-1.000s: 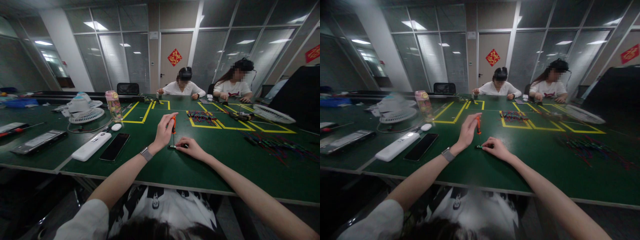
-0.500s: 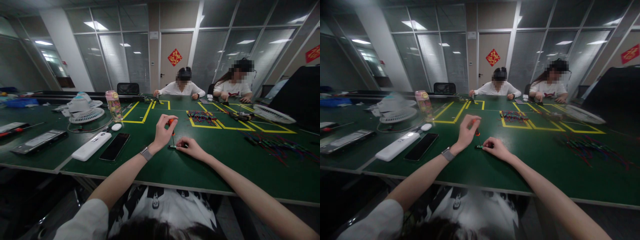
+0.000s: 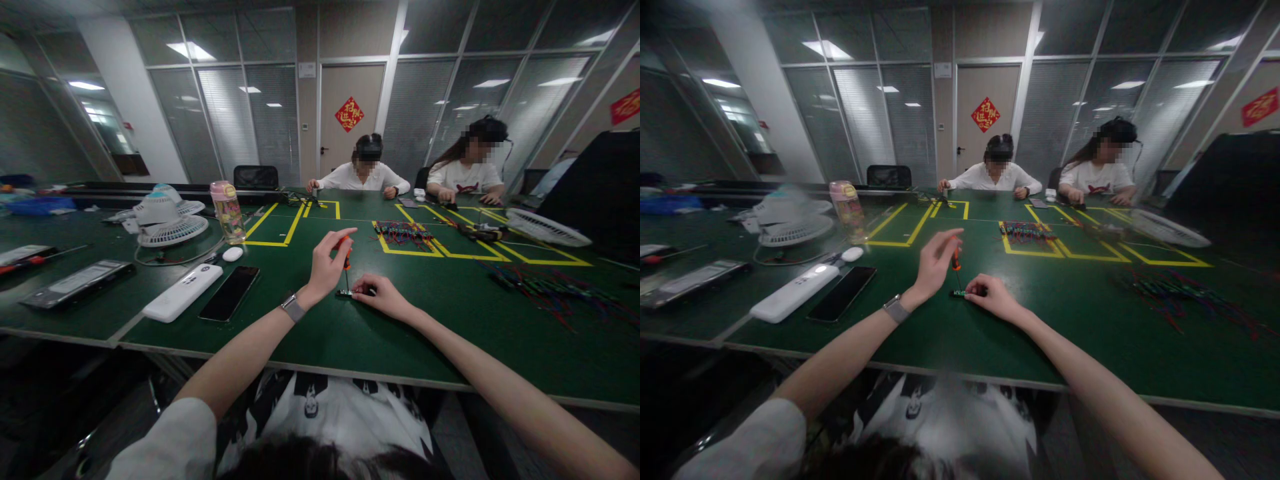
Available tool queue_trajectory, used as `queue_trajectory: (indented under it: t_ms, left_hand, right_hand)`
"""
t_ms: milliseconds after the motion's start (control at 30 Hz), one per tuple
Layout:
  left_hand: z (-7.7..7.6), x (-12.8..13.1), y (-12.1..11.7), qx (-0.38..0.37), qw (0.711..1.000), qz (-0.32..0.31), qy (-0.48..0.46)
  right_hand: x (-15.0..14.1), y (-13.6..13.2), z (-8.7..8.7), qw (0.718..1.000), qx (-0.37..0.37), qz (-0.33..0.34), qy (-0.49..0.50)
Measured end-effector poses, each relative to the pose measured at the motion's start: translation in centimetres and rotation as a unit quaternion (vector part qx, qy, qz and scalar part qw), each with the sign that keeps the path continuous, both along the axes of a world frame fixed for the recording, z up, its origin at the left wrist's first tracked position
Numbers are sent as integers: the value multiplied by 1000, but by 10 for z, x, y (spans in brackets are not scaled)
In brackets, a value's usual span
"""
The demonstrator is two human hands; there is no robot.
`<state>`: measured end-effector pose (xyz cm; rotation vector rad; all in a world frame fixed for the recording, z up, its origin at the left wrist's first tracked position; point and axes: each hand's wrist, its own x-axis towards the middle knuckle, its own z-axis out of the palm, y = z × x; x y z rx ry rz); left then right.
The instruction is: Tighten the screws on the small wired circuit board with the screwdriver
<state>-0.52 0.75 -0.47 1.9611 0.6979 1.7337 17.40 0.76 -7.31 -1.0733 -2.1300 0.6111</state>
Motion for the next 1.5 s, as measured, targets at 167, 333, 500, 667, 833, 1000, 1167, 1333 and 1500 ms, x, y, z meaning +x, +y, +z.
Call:
queue_trajectory:
  t_ms: [167, 333, 500, 667, 833, 1000, 1167, 1333, 1500]
  left_hand:
    - [1, -2, -1, 36, 998, 13, 44]
    - [-2, 0, 3, 6, 999, -42, 19]
    - [0, 1, 2, 42, 999, 7, 27]
    - [4, -1, -3, 53, 997, 37, 45]
    - [1, -2, -2, 39, 998, -3, 44]
    - [-2, 0, 2, 26, 999, -12, 18]
    - [2, -1, -2, 76, 994, 70, 36]
    - [2, -2, -2, 67, 996, 38, 49]
    - [-2, 0, 2, 41, 999, -2, 20]
  right_hand:
    - [1, 1, -1, 1000, 5, 1, 2]
    - [1, 1, -1, 1000, 9, 3, 3]
    - [1, 0, 0, 1000, 8, 5, -1]
    - [0, 0, 0, 1000, 6, 6, 2]
    - [0, 1, -2, 1000, 9, 4, 1]
    - [1, 1, -2, 1000, 8, 6, -1]
    - [1, 0, -1, 1000, 8, 3, 2]
    - [1, 0, 0, 1000, 5, 7, -2]
    - [1, 1, -2, 1000, 10, 8, 0]
